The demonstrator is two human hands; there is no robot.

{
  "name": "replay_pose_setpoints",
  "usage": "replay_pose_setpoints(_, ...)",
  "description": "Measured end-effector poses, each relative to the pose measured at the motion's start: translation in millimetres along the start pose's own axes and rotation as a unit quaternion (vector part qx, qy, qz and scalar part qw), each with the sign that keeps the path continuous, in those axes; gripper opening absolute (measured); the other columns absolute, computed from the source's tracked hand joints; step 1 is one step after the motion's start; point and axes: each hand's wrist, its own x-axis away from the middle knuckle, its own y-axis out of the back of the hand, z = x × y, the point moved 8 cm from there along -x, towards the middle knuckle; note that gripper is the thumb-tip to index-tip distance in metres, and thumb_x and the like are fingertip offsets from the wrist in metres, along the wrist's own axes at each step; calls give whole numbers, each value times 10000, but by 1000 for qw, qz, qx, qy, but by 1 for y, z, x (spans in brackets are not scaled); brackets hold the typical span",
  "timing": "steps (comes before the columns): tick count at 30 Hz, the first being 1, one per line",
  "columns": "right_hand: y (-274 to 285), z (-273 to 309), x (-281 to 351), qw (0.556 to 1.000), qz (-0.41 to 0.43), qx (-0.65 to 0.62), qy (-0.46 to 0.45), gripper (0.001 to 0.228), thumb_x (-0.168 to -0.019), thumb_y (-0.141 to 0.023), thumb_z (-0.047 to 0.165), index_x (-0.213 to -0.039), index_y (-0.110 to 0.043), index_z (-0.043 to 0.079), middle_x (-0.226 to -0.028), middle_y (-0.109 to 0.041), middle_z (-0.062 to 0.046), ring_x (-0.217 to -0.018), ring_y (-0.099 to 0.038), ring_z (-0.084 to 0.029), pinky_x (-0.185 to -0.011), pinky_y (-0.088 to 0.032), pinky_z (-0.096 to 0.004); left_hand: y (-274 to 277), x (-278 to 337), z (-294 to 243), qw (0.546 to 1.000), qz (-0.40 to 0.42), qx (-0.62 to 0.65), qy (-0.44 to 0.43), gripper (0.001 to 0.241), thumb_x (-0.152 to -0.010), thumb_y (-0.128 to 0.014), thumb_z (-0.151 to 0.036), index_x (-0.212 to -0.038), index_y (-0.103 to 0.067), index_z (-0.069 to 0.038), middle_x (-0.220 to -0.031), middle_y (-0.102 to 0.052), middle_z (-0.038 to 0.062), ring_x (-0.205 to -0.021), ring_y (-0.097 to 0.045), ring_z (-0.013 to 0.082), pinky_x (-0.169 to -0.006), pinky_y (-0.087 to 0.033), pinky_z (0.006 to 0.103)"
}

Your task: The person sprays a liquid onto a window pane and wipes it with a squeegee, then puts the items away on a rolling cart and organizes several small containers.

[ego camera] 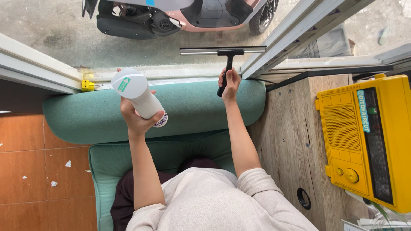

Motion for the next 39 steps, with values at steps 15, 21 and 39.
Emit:
replay_pose_setpoints(15,-6,31,25,969,-102,-175,-144,405,-1043,-511,467,-1039,-559,65,-681,-481,-35,-552,-462,-140,-533,-426,-297,-10,19,-2,999,15,-29,12,710,-684,-845,-651,-1018,-778,-28,-1229,-692,172,-1199,-689,305,-1009,-612,455)
replay_pose_setpoints(21,-28,84,-6,926,-148,-335,-95,356,-1074,-509,483,-1025,-522,130,-684,-389,20,-568,-392,-96,-541,-376,-256,-15,8,-17,999,30,-15,-23,683,-718,-853,-619,-1029,-768,-17,-1367,-670,201,-1318,-641,359,-1087,-608,472)
replay_pose_setpoints(39,-4,55,-16,851,-147,-482,-147,438,-1000,-555,551,-877,-520,132,-643,-339,46,-520,-344,-71,-518,-370,-232,5,11,4,998,49,-9,-30,637,-715,-859,-601,-1011,-781,-42,-1221,-721,164,-1292,-652,341,-1079,-586,486)
